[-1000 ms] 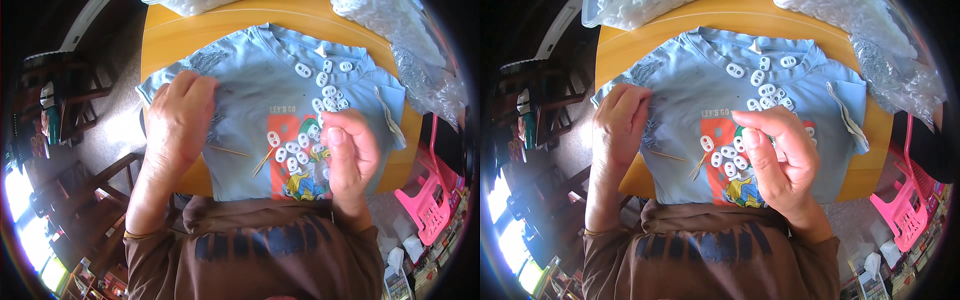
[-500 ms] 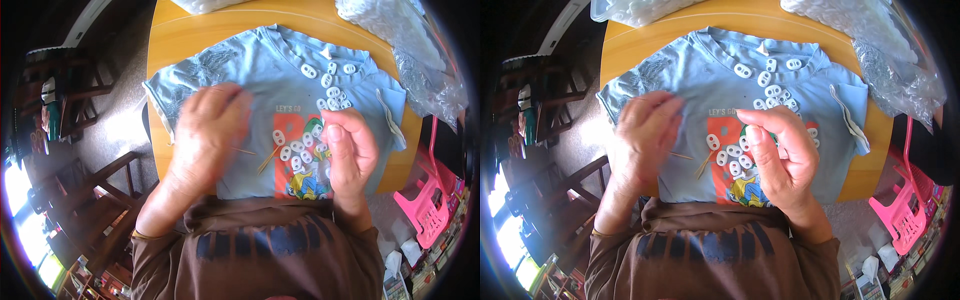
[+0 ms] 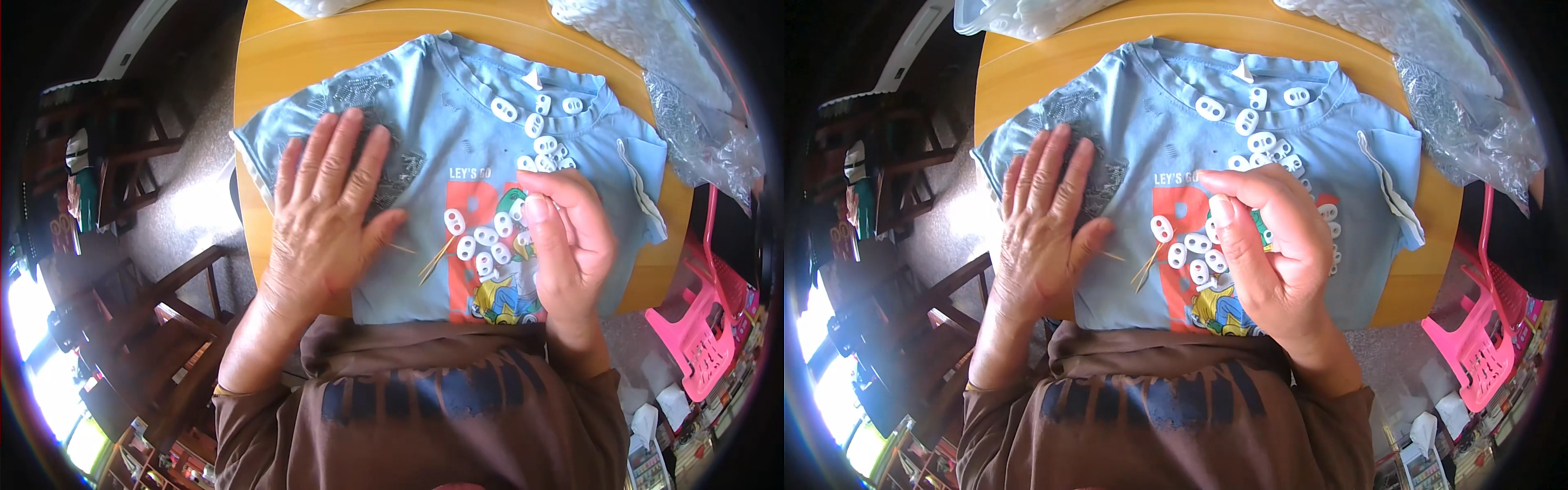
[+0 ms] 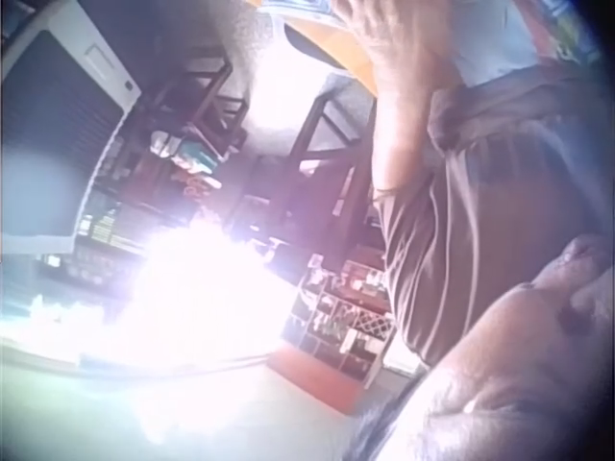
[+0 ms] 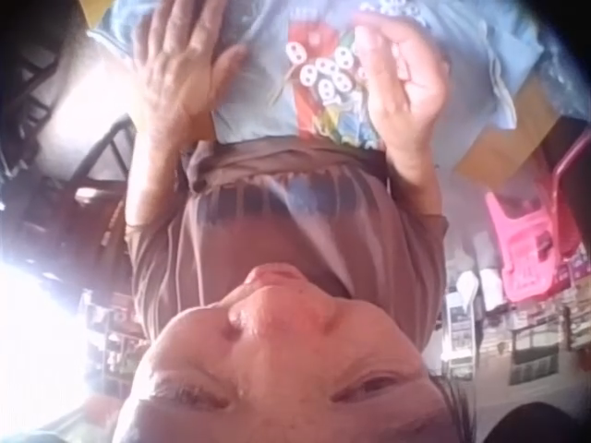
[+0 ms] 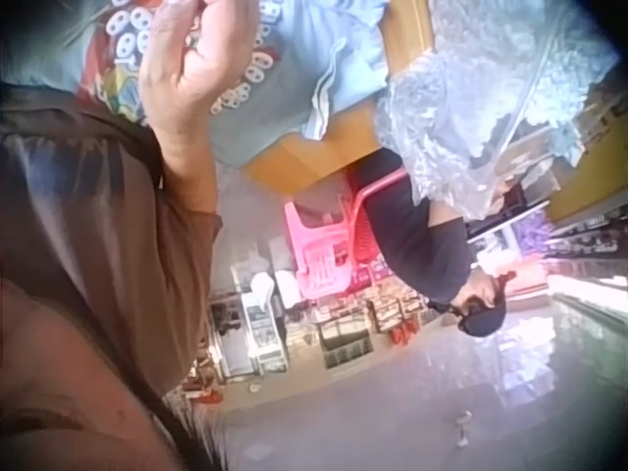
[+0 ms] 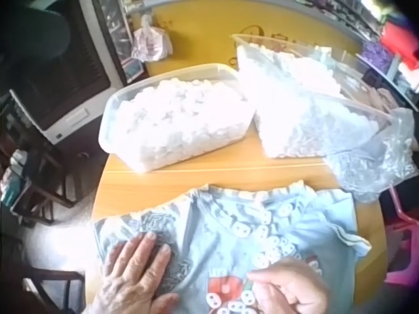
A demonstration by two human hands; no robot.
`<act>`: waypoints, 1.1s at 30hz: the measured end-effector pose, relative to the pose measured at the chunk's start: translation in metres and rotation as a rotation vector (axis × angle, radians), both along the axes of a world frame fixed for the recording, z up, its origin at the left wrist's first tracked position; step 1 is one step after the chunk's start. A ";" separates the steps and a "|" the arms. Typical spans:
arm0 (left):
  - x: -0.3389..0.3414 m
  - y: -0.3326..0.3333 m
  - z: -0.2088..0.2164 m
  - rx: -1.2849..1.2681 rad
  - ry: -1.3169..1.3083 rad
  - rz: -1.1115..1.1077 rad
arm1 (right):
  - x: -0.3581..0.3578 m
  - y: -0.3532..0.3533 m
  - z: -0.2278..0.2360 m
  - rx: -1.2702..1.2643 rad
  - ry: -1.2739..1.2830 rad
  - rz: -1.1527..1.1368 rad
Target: Assembling small white plastic components by manually inserting small metal fasteners.
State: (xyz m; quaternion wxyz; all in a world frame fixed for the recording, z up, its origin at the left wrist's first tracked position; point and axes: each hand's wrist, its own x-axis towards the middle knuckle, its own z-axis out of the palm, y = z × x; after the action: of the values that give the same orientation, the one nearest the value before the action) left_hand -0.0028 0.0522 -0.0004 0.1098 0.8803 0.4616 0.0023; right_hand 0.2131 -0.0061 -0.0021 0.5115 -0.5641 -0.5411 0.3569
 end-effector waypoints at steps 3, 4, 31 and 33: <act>-0.001 0.004 -0.001 0.012 0.004 0.043 | -0.001 0.001 -0.003 0.024 -0.053 -0.016; 0.001 0.003 -0.001 0.004 -0.011 0.027 | -0.002 0.002 -0.003 0.051 -0.060 -0.011; 0.008 0.009 0.014 -0.084 -0.126 -0.148 | -0.004 0.006 -0.006 0.142 -0.492 0.084; 0.002 0.023 0.014 0.054 -0.270 -0.108 | -0.005 0.007 -0.007 0.134 -0.497 0.082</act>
State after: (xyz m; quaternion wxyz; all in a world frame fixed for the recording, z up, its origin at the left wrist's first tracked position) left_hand -0.0007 0.0754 0.0132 0.1471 0.8982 0.3943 0.1270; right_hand 0.2085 0.0013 -0.0093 0.3841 -0.5770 -0.6951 0.1908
